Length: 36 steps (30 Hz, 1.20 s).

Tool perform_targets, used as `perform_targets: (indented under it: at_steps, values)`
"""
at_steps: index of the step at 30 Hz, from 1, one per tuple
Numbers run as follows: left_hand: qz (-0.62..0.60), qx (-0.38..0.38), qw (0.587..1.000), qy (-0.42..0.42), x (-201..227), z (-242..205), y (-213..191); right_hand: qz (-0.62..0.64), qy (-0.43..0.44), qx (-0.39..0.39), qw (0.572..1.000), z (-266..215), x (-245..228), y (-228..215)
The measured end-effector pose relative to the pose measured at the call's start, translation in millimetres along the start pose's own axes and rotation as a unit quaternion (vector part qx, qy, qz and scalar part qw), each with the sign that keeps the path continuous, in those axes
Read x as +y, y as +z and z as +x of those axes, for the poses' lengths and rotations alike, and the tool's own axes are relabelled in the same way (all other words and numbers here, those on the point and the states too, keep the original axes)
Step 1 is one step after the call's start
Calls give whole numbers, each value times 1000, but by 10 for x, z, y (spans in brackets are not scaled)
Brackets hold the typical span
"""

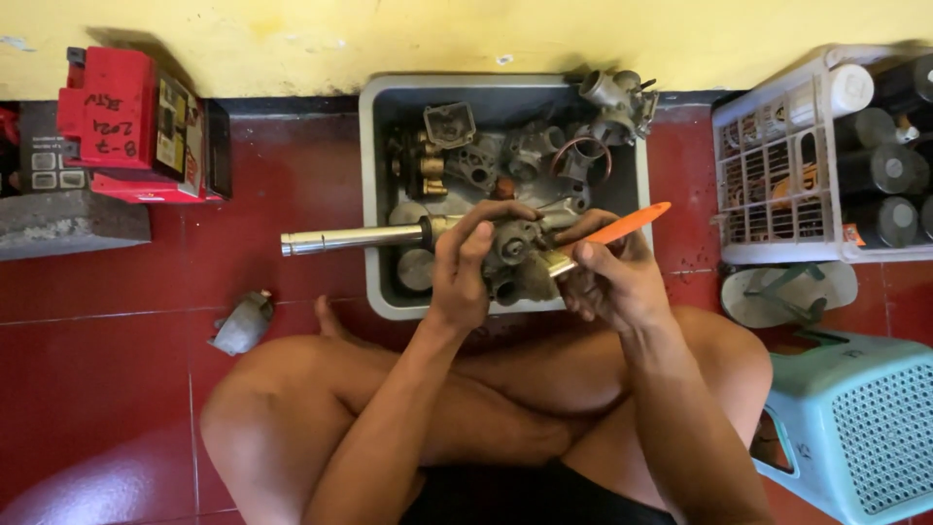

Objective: The person sits on the floor and scrubs a carburetor with an orange brush, then uses a screwdriver to clean internal parts. The person handles the carburetor and other engine parts in a plastic tub.

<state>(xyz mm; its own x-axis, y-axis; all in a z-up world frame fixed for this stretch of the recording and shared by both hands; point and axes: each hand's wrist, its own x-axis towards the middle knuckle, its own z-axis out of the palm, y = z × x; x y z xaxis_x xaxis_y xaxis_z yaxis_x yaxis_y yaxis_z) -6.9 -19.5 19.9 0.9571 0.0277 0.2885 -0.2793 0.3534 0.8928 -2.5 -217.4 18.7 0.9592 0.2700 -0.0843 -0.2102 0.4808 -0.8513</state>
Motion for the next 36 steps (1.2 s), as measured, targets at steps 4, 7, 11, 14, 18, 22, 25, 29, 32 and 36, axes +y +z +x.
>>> perform_targets:
  at_steps: [4,7,11,14,18,22,25,29,32,36]
  values:
    - [-1,2,1000,-15,-13,-36,-15,-24,-3,33,999,47,47,41]
    - [9,20,1000,-18,-24,-48,-26,-101,-31,58,993,46,-60,237]
    - [43,21,999,-14,-36,-29,-16,-287,-113,87,947,-8,-160,430]
    - [75,34,997,-3,-28,-16,35,-444,-205,116,865,-78,-158,556]
    - [111,46,993,6,58,20,62,-570,-322,119,747,-124,-159,401]
    - [101,60,993,10,169,8,34,-559,-375,159,723,-3,-297,198]
    - [108,56,992,13,155,17,39,-535,-339,169,755,-78,-254,295]
    - [181,36,981,53,155,-10,77,-542,-300,105,778,-116,-135,436]
    - [212,30,975,64,136,-35,76,-499,-258,146,814,-93,-77,455]
    - [275,22,957,90,63,-102,98,-328,-162,228,902,-55,67,332]
